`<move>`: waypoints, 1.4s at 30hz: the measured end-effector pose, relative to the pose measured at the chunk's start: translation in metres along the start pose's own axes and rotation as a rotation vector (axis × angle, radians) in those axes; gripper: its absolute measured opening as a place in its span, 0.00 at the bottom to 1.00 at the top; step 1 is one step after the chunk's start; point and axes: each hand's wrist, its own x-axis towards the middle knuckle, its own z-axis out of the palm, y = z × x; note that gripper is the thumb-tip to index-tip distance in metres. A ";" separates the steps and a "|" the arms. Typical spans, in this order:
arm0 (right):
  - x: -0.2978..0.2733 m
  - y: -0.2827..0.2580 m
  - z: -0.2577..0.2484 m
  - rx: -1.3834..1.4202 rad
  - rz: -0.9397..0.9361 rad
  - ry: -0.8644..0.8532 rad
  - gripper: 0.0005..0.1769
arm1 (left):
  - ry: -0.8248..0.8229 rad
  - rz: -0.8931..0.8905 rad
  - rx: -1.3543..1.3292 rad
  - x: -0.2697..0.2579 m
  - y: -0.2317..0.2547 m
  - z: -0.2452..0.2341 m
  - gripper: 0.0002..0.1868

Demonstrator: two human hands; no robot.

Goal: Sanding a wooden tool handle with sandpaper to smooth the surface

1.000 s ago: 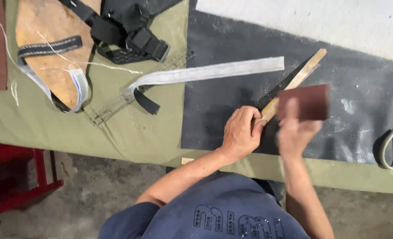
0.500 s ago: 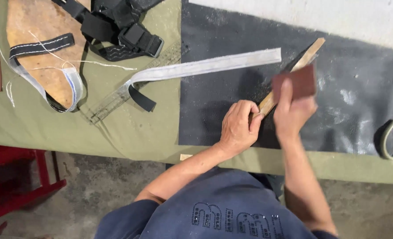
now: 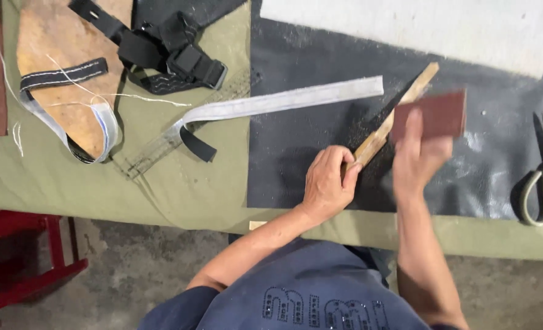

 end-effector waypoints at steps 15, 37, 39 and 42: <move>-0.060 0.020 -0.005 -0.066 -0.032 -0.044 0.10 | 0.004 0.002 0.051 -0.005 -0.005 0.007 0.11; -0.044 0.003 -0.002 -0.055 0.087 -0.055 0.15 | 0.001 -0.001 0.059 -0.002 -0.004 0.008 0.10; -0.016 0.006 0.000 -0.216 -0.201 -0.047 0.15 | -0.019 0.015 0.033 -0.001 0.000 0.005 0.09; 0.010 0.068 -0.006 -0.125 -0.227 0.057 0.10 | -0.013 0.018 0.030 -0.001 0.005 0.000 0.10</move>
